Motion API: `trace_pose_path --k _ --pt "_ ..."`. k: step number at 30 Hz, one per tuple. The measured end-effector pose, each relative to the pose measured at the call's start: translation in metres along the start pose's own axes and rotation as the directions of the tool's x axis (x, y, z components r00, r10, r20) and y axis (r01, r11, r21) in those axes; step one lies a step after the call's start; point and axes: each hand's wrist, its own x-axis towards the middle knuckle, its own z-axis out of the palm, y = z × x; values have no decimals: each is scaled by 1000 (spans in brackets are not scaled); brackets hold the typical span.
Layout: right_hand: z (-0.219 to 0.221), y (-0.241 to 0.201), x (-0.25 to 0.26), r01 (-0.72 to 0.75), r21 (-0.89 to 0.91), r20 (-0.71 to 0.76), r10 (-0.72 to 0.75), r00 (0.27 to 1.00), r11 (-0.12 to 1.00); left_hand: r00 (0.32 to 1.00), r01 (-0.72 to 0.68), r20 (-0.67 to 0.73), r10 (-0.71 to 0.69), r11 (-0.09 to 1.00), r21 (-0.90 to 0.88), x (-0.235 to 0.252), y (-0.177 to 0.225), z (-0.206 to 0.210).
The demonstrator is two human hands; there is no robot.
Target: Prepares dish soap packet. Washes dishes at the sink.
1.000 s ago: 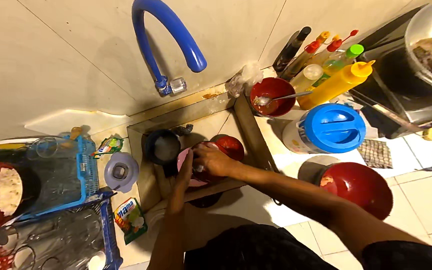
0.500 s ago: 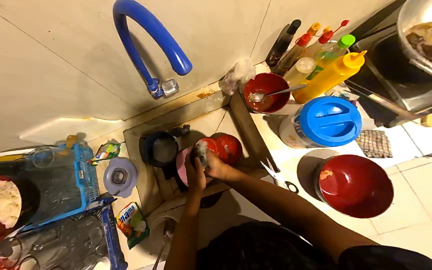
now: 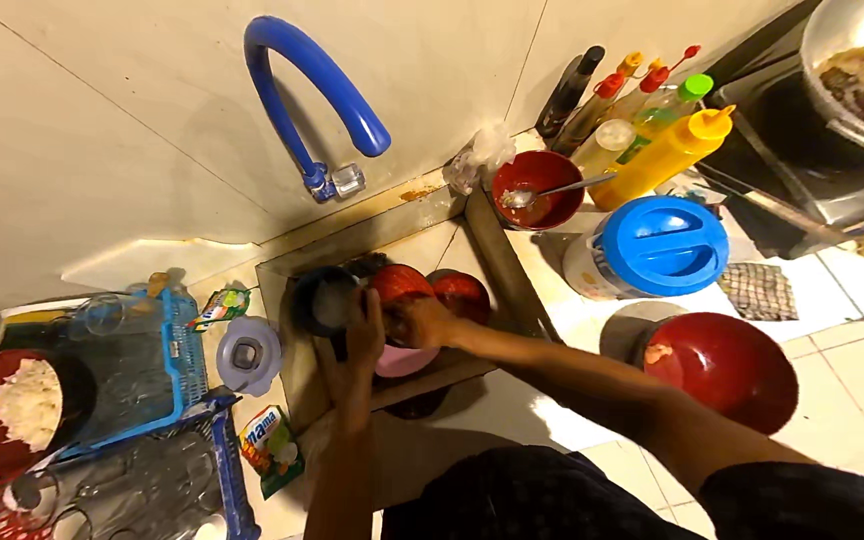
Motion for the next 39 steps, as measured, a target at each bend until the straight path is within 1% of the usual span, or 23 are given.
trace_pose_path --k 1,2,4,5,7,9,11,15,16,18,20,21,22,23,25,26,28,30,33,35,36,37,39 --pt "3 -8 -4 -94 222 25 90 996 971 997 -50 -51 51 998 27 -4 -4 11" --pt "7 -12 -7 -147 473 45 142 989 869 993 -82 -82 85 996 34 -9 -10 19" --pt "17 -4 -12 -140 835 69 150 986 532 982 -124 -138 126 992 26 -17 -20 26" --pt "15 -1 -17 -110 902 66 118 991 418 975 -147 -164 151 988 39 -18 -23 24" --pt "4 5 -31 -27 923 -2 76 997 383 958 -183 -202 205 975 123 -18 -23 8" --pt "-7 20 -43 9 880 -79 128 989 474 941 -215 -220 258 955 203 -17 -17 -20" --pt "-16 38 -44 -33 846 -107 230 967 533 911 -256 -244 333 919 300 -14 -10 -45" --pt "-4 35 -20 -21 868 -96 209 973 497 902 -362 -120 415 878 314 -11 9 -57" --pt "1 27 -14 -27 897 -77 216 973 442 905 -370 -106 413 883 288 -15 14 -52" --pt "21 15 -2 -40 979 -21 297 955 198 915 -336 -170 365 925 178 -31 11 -33" --pt "38 9 -1 -66 998 64 263 963 -2 940 -213 -282 193 976 -42 -54 -3 1" --pt "45 4 -4 -73 997 74 222 972 -13 939 -116 -340 62 984 -139 -65 -6 18" --pt "48 0 -8 -68 995 51 207 977 78 926 -47 -377 -28 981 -187 -73 -9 29" --pt "45 0 -10 -52 970 1 212 977 236 923 5 -377 -76 982 -187 -77 -13 29" --pt "23 10 -14 -39 770 -105 188 977 637 954 67 -289 -80 996 -53 -83 -15 5" --pt "8 14 -16 -39 634 -130 156 979 773 971 96 -223 -86 995 31 -84 -12 -13" --pt "-21 18 -14 -33 362 -173 102 980 932 988 112 -130 -84 967 230 -76 -6 -40" --pt "-41 3 -16 -3 106 -206 24 978 994 990 133 -103 -101 913 386 -64 -1 -47" --pt "-44 -30 -25 83 -174 -232 -123 965 981 984 167 -45 -175 791 589 -46 10 -35" --pt "-28 -44 -30 169 -230 -239 -223 945 959 999 40 1 -50 816 576 -48 5 -22" --pt "-17 -48 -31 203 -244 -251 -264 931 948 999 -51 12 51 876 480 -56 1 -16" --pt "-8 -49 -31 224 -243 -283 -290 914 944 996 -82 13 84 915 396 -64 3 -10" --pt "-1 -41 -31 183 -180 -395 -241 887 967 998 -69 33 60 897 437 -61 5 2"
